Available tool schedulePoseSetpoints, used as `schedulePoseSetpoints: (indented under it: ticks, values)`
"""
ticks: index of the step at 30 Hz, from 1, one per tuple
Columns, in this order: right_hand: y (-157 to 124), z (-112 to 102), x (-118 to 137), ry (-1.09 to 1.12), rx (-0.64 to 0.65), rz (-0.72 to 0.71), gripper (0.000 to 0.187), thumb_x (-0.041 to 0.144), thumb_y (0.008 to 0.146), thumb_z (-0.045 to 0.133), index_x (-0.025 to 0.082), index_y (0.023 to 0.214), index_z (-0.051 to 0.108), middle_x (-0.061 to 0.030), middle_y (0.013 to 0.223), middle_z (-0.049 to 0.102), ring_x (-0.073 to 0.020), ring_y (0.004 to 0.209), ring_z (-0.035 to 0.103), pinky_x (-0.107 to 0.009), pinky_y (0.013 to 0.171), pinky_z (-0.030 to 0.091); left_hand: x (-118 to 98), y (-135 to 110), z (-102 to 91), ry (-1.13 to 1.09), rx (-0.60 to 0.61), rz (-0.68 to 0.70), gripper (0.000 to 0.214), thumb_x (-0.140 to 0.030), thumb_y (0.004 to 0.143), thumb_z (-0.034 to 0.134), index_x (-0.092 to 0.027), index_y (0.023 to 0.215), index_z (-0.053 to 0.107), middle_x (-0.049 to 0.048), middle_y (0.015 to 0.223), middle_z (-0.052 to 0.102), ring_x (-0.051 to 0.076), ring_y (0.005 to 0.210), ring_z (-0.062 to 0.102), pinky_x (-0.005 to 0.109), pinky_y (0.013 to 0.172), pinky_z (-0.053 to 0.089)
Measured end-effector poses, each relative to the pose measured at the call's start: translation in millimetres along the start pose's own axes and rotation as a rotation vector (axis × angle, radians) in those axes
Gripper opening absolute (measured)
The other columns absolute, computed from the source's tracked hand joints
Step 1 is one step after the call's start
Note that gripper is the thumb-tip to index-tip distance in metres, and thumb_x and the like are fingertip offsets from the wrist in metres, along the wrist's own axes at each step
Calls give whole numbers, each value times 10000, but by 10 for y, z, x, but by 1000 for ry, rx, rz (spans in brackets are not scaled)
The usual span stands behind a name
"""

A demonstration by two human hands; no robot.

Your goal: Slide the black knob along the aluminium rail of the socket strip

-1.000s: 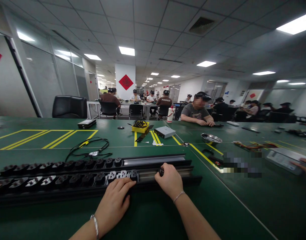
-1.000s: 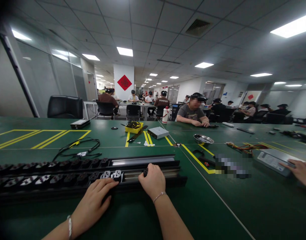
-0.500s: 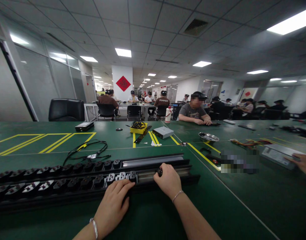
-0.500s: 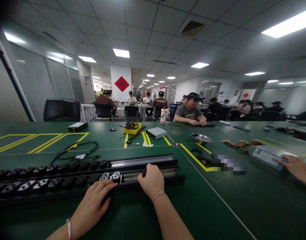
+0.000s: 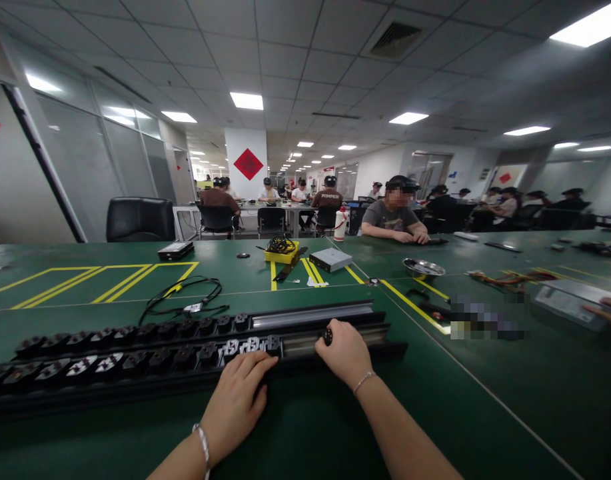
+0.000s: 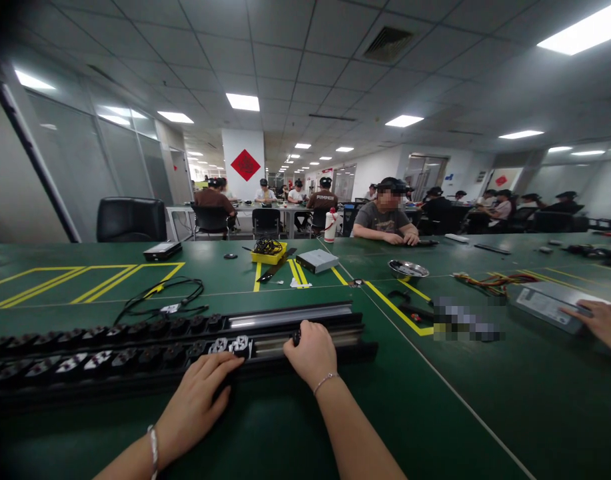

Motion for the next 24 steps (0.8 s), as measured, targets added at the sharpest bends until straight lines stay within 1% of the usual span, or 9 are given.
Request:
schedulePoseSetpoints:
  ticks: [3, 7, 17, 21, 24]
  values:
    - [3, -3, 5, -22, -8, -14, 85, 268, 697, 486, 184, 683, 483, -29, 699, 550, -158, 742, 490, -258, 723, 319, 3, 0, -4, -5, 2, 3, 475, -89, 748, 422, -272, 1186, 444, 26, 1151, 518, 198, 1053, 470, 395, 906, 407]
    - [6, 14, -7, -13, 20, 11, 89, 272, 701, 485, 183, 696, 486, -34, 732, 557, -157, 758, 494, -241, 685, 324, -1, -1, -3, -13, 9, 0, 468, -91, 749, 429, -273, 1180, 447, 22, 1150, 518, 194, 1052, 470, 391, 907, 410]
    - [1, 28, -31, 36, 25, 18, 71, 254, 694, 476, 187, 715, 489, -45, 748, 556, -165, 777, 488, -245, 677, 324, 3, -4, 14, -6, 7, -14, 485, -85, 745, 431, -279, 1190, 439, 19, 1152, 518, 192, 1059, 470, 392, 918, 405]
    - [11, 29, -46, 51, 22, 5, 79, 252, 696, 476, 184, 731, 494, -45, 753, 556, -164, 782, 491, -241, 676, 326, 3, -2, 5, -2, 1, -3, 474, -88, 746, 429, -278, 1180, 447, 23, 1146, 520, 194, 1049, 477, 388, 906, 413]
    - [8, 18, -63, 18, 24, -15, 92, 273, 704, 481, 183, 714, 496, -44, 737, 556, -163, 769, 492, -246, 692, 324, -7, 5, -4, 0, 1, 1, 475, -90, 748, 430, -278, 1184, 445, 21, 1148, 520, 194, 1053, 473, 385, 906, 409]
Point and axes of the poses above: each hand's wrist, its own y-axis towards the middle knuckle, its own z-axis out of the palm, x = y × z, the point moved 3 cm from there along y, towards the middle knuckle
